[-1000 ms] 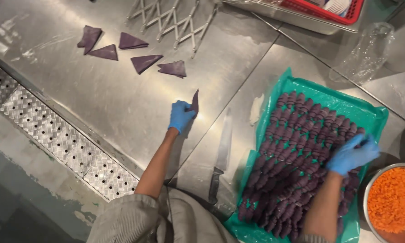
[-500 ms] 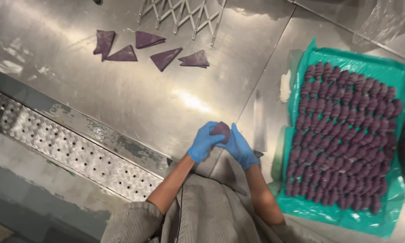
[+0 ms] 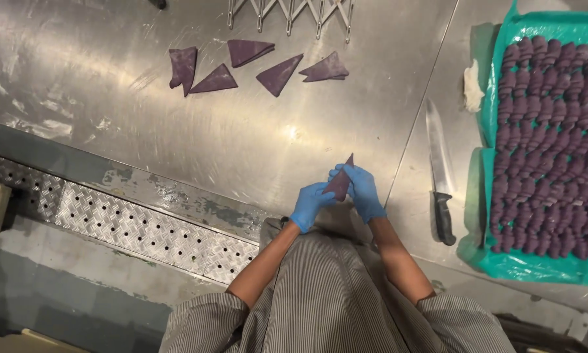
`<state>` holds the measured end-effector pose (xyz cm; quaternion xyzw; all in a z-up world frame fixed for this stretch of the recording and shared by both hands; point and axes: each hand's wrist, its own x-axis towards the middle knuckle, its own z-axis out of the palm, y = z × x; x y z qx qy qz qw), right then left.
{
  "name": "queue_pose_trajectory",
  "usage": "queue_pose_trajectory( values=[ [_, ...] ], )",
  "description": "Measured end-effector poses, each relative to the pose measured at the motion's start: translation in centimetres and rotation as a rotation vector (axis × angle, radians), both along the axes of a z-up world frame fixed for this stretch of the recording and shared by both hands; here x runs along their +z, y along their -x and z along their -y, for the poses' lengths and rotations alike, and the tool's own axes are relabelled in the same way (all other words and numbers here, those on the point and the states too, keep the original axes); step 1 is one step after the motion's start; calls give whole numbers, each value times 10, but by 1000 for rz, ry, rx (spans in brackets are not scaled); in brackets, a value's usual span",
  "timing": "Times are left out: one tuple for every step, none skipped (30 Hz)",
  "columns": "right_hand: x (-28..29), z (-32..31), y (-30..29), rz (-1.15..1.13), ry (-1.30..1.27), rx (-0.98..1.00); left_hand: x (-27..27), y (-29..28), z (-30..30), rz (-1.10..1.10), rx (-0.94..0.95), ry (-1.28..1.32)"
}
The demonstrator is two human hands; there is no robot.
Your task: The recorder is rolling and shaping purple dough pieces on a stainless steel counter in a bakery.
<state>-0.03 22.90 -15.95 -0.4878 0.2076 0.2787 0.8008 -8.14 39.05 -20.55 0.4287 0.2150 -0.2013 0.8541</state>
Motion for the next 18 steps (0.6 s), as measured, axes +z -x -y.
queue_pose_trajectory(
  values=[
    [0,-5,-1,3,2,-5,7,-1,-8,3,-5,2],
    [1,-10,-1,11,104,-13,13,-2,-16,29,-98,-134],
    [2,-11,-3,20,208,-23,20,-3,-21,58,-190,-269],
    [2,-14,-7,23,212,-28,33,-3,-27,62,-195,-266],
    [2,-15,-7,43,252,-29,46,2,-30,103,-350,-669],
    [1,-15,-6,63,292,-28,58,8,-33,146,-502,-1073],
    [-1,-13,-7,59,295,-28,57,10,-32,144,-504,-1069],
    [-3,-11,-8,88,299,-16,55,13,-30,310,-635,-1166],
    [-6,-12,-12,120,299,-2,54,13,-31,482,-762,-1262],
    [-8,-13,-15,120,297,0,52,11,-26,479,-762,-1263],
    [-10,-12,-18,125,297,5,49,8,-19,816,-711,-1376],
    [-13,-12,-21,131,297,11,46,4,-13,1160,-648,-1466],
    [-16,-11,-23,131,299,11,48,1,-7,1160,-648,-1464],
    [-18,-10,-25,126,297,9,49,-2,-1,1132,-805,-1561],
    [-21,-10,-25,119,296,7,50,-3,4,1094,-966,-1653],
    [-21,-10,-26,116,297,8,45,-4,9,1093,-968,-1650],
    [-21,-10,-25,111,306,15,41,-2,12,1039,-969,-1699],
    [-21,-11,-24,106,314,22,37,-1,16,985,-969,-1748]
  ],
)
